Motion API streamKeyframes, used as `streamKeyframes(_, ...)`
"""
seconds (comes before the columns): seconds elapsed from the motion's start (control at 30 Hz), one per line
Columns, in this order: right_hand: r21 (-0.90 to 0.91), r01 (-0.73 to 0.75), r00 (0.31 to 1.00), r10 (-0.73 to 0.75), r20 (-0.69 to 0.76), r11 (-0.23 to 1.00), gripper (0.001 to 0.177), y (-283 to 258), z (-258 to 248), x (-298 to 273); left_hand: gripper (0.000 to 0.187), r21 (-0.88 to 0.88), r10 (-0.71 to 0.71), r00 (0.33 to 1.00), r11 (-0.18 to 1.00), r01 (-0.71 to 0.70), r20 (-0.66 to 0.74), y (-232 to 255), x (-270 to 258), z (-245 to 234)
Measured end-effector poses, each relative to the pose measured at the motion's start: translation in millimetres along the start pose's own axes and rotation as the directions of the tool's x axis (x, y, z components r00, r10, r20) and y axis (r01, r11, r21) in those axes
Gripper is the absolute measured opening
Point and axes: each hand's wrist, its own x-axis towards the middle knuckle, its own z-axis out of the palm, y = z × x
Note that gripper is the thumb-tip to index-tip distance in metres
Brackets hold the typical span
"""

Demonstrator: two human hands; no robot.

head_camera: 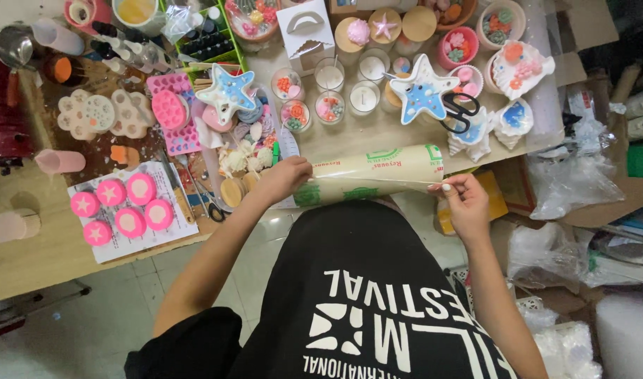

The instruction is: Wrap a star-shaped candle in plastic film and seal it using a heat gun.

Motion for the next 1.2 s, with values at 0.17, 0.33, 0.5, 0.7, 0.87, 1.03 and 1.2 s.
streamKeyframes(0.17, 0.048, -0.002, 0.999, 0.000, 0.048, 0.999, 0.003, 8, -6, 0, 0.011, 0.088, -0.008, 1.000, 0.996, 0.008, 0.000, 7, -4, 4)
streamKeyframes(0.33, 0.038, -0.052, 0.996, 0.049, 0.076, 0.998, 0.003, 14, -14, -1, 0.010, 0.057, 0.022, 0.999, 0.998, -0.021, -0.026, -7, -3, 11)
streamKeyframes(0.5, -0.012, -0.121, 0.992, 0.121, 0.038, 0.993, 0.004, 11, -8, 3, 0.012, -0.194, -0.022, 0.995, 0.981, 0.003, -0.098, -5, -10, -11)
streamKeyframes(0.7, 0.211, -0.128, 0.991, 0.118, 0.057, 0.969, 0.007, 53, -19, 8, 0.011, -0.282, -0.333, 0.943, 0.902, 0.325, 0.023, -12, -6, 1)
streamKeyframes(0.87, 0.274, -0.125, 0.990, 0.103, 0.093, 0.954, 0.006, 60, -7, 10, 0.009, -0.090, -0.251, 0.967, 0.965, 0.245, -0.054, -12, -8, 1)
streamKeyframes(1.03, 0.237, -0.051, 0.997, 0.037, 0.060, 0.970, 0.006, 42, 1, 15, 0.006, -0.042, -0.237, 0.969, 0.971, 0.235, -0.065, 26, -1, -35)
streamKeyframes(1.2, 0.049, 0.013, 0.995, -0.018, 0.099, 0.999, 0.005, 21, -10, 11, 0.004, 0.080, -0.115, 0.991, 0.989, 0.120, -0.066, 50, -23, -26)
